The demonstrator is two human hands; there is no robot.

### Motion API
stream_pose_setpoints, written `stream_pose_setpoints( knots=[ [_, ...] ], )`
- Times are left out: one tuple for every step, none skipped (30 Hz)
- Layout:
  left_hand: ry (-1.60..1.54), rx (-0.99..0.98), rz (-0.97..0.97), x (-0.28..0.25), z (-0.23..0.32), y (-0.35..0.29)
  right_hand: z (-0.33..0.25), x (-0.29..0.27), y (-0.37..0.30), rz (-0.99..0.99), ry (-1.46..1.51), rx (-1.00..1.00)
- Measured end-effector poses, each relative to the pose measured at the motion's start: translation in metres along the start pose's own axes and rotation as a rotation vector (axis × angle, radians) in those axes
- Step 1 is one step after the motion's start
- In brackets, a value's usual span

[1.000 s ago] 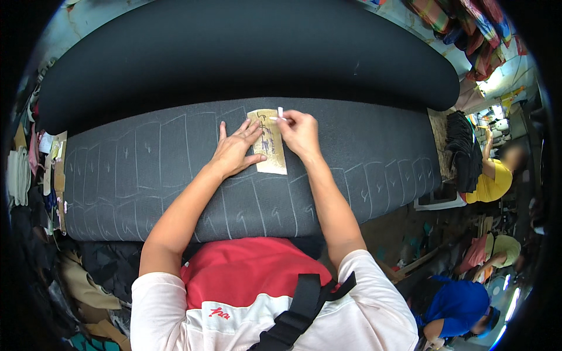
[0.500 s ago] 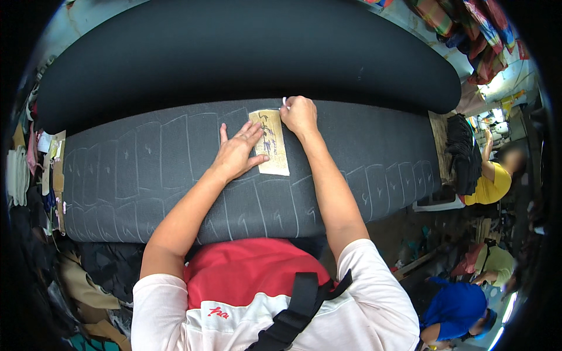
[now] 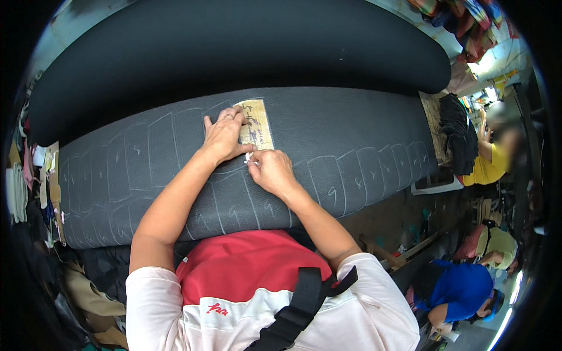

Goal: The person uses a small rectangular template and chalk to mark repeated patterns on a large piece of black fabric laid on a curved work surface. They repeatedly position the template, trace its outline, and reposition it to create a series of aligned markings.

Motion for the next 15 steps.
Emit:
stream_pose_setpoints(
  knots=[
    [0.027, -0.02, -0.018, 0.0, -0.001, 0.002, 0.006, -0.006, -0.001, 0.073, -0.116, 0.021],
    [0.067, -0.044, -0.034, -0.001, -0.002, 0.004, 0.011, -0.009, -0.002, 0.103, -0.221, 0.035],
    [0.105, -0.069, -0.054, -0.002, -0.004, 0.005, 0.025, -0.014, -0.004, 0.108, -0.371, 0.109],
    [0.087, -0.06, -0.06, -0.004, -0.002, 0.007, 0.037, -0.028, -0.006, 0.142, -0.409, 0.154],
    [0.065, -0.049, -0.071, -0.006, -0.001, 0.01, 0.046, -0.045, -0.007, 0.198, -0.407, 0.182],
    [0.045, -0.037, -0.088, -0.008, 0.002, 0.013, 0.057, -0.065, -0.009, 0.263, -0.424, 0.223],
    [0.023, -0.046, -0.014, -0.017, 0.005, 0.015, 0.061, -0.083, -0.013, 0.31, -0.32, 0.199],
    [-0.125, -0.044, 0.185, -0.038, 0.006, 0.017, 0.059, -0.103, -0.017, 0.385, -0.203, 0.128],
    [-0.374, 0.027, 0.414, -0.056, 0.013, 0.014, 0.07, -0.117, -0.018, 0.378, -0.089, 0.179],
    [-0.626, 0.001, 0.558, -0.063, 0.009, 0.011, 0.075, -0.135, -0.023, 0.445, 0.056, 0.173],
    [-0.506, 0.323, 0.881, -0.094, 0.04, -0.009, 0.091, -0.146, -0.025, 0.471, 0.212, 0.256],
    [-0.344, 0.443, 0.964, -0.098, 0.06, -0.022, 0.104, -0.155, -0.028, 0.511, 0.381, 0.295],
    [-0.28, 0.652, 0.936, -0.092, 0.086, -0.028, 0.11, -0.161, -0.028, 0.542, 0.473, 0.277],
    [-0.239, 0.716, 0.845, -0.08, 0.099, -0.028, 0.116, -0.167, -0.029, 0.583, 0.57, 0.237],
    [-0.27, 0.755, 0.644, -0.057, 0.11, -0.021, 0.12, -0.166, -0.028, 0.584, 0.561, 0.235]
  ],
)
Point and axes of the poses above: each hand's wrist, its own y-axis towards the middle knuckle, its own x-axis out of the palm, z = x × y, the point moved 10 cm from there along y, towards the middle knuckle, and after that the axes turned 11 degrees about x, right-handed, at the moved point
